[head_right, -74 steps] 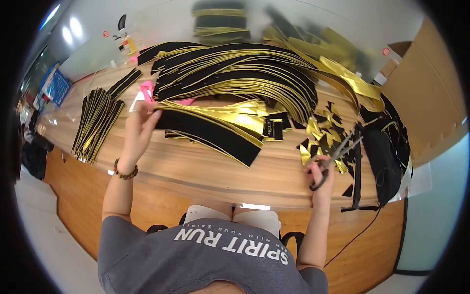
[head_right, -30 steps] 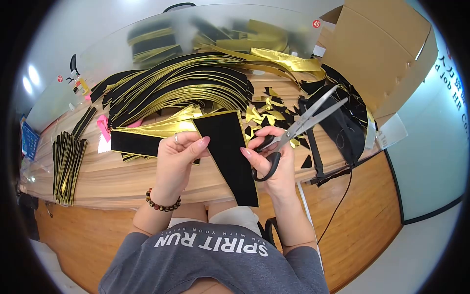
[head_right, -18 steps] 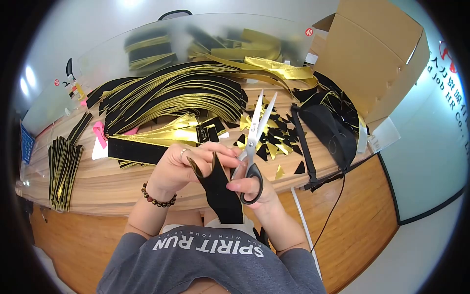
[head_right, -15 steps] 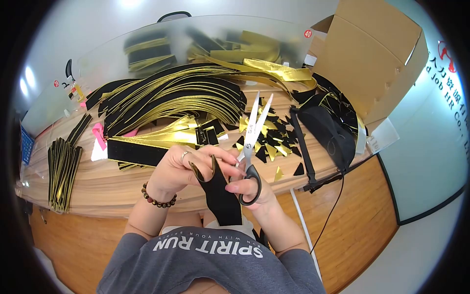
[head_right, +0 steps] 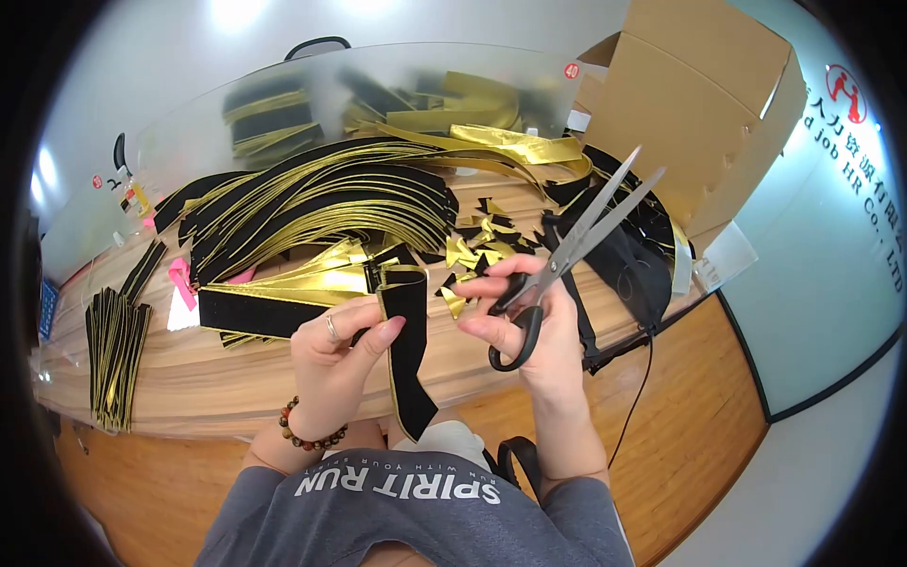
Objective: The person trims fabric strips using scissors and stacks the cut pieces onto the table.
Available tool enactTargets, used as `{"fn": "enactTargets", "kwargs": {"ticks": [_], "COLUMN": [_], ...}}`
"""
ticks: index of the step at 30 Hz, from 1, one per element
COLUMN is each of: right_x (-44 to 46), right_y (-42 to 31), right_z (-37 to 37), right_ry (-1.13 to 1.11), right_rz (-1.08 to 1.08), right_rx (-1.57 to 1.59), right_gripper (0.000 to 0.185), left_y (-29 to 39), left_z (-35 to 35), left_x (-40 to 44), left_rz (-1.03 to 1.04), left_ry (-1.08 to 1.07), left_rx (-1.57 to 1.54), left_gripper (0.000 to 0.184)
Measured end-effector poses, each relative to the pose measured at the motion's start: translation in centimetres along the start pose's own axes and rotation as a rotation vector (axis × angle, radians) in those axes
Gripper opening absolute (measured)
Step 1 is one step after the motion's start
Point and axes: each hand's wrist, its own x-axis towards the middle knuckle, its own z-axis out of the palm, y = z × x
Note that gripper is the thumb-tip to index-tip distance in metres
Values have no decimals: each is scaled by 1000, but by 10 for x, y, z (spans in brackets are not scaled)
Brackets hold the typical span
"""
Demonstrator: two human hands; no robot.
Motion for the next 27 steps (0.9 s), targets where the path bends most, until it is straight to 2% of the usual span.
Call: {"fn": "enactTargets", "kwargs": {"ticks": [4,12,14,17,18,21,27], "right_x": [1,-2,-2,-1,-2,-3,-7], "right_y": [-24,-26,-27,-28,-29,-28,-28], "right_z": [11,15,14,10,8,5,8], "right_ry": [-79,-45,-37,-34,-36,-24,14], "right_rz": [-19,-41,-31,-39,-56,-67,-35], "right_rx": [7,-66,-46,6,40,51,104], "right_gripper": [49,41,42,43,44,47,47], "left_y": [-2,-7,-5,7,7,-2,-4], "left_z": [16,27,31,36,36,32,33], "left_x": [-1,-7,-8,-4,-3,-4,-6], "left_rz": [64,143,-58,-167,-165,-115,-193], "left_ry": [36,44,12,68,66,-187,-176], "left_rx": [53,48,-294,-432,-433,-364,-499], "left_gripper": [11,10,17,25,25,25,22]}}
